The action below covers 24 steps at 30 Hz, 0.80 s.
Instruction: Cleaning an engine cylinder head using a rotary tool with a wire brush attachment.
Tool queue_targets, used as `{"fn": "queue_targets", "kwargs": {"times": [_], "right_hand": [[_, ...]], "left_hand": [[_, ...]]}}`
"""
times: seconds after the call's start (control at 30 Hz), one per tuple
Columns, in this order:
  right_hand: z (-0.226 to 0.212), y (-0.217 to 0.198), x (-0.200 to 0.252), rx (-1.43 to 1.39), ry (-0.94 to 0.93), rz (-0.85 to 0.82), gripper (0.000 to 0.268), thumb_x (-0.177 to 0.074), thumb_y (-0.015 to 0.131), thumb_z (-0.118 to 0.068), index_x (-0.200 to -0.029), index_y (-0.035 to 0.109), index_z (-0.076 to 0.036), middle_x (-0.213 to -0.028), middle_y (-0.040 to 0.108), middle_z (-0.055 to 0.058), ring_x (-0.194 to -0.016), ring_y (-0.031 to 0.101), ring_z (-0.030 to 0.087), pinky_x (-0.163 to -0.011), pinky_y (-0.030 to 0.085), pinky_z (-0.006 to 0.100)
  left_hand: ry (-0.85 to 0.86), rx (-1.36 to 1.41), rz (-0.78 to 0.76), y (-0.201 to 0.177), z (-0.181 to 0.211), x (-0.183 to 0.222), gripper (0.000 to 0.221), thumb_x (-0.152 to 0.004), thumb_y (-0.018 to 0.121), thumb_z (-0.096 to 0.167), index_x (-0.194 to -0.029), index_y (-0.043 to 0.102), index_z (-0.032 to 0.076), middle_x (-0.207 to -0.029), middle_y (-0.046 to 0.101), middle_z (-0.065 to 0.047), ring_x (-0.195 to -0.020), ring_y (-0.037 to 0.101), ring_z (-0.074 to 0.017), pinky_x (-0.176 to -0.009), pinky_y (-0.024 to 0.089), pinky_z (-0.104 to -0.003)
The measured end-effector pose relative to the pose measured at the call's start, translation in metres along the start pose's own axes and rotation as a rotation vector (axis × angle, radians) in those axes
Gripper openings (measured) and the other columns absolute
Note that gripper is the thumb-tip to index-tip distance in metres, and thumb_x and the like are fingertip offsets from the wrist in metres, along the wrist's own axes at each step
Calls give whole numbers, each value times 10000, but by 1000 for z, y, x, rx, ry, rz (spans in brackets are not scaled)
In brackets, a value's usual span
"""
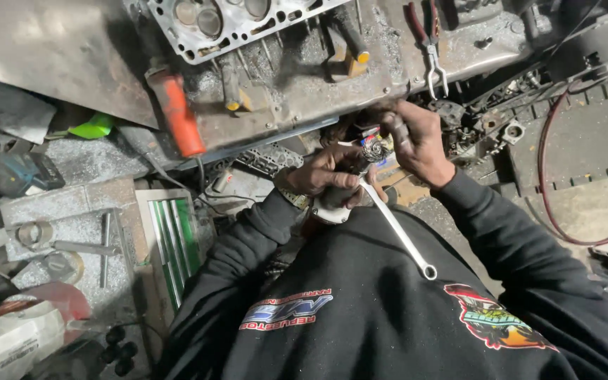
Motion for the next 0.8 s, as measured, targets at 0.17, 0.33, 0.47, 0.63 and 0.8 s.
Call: {"fn": "queue_targets", "kwargs": {"times": [0.17,0.33,0.47,0.63,0.8], "right_hand": [[12,-2,51,-782,389,138,332,-915,737,-94,-1211,657,33,-968,578,24,-803,544,117,-681,441,262],[-4,-24,50,-669,294,97,264,-855,826,-81,-1034,666,30,-1007,571,31,-910,554,124,-734,461,273],[2,-42,46,-604,333,6,218,-880,798,-148,-975,663,-6,-921,589,18,-854,556,127,-743,461,294],[8,-65,39,-482,216,43,272,-839,817,-180,-983,669,-3,-934,617,48,-875,580,152,-766,480,306],[20,-155,33,-615,80,231,237,-907,766,-229,-1014,657,-49,-1020,664,78,-943,605,166,-856,504,318]], "left_hand": [[-45,-78,-14,-11,-8,-14,329,-1004,736,202,-1205,614,-28,-1140,751,-230,-770,695,-195,-707,574,-326],[-134,-18,-17,-15,-23,-41,423,-981,771,201,-1289,607,-36,-1090,724,-150,-823,689,-185,-745,585,-331],[-201,-25,-53,-10,-30,-58,406,-985,769,198,-1278,629,-46,-1050,724,-119,-824,700,-193,-752,587,-333],[-233,-41,-22,-23,-45,-82,370,-974,763,193,-1234,617,-27,-1041,707,-118,-808,704,-198,-733,595,-341],[-259,-66,2,-26,-53,-126,367,-961,763,168,-1236,591,-4,-995,681,-137,-793,710,-210,-714,605,-361]]}}
Point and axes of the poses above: each hand's wrist, its own x-axis away from the middle knuckle, its own y-axis out of the palm, z = x × y, the point moved 10 cm from there along -x, towards the middle knuckle
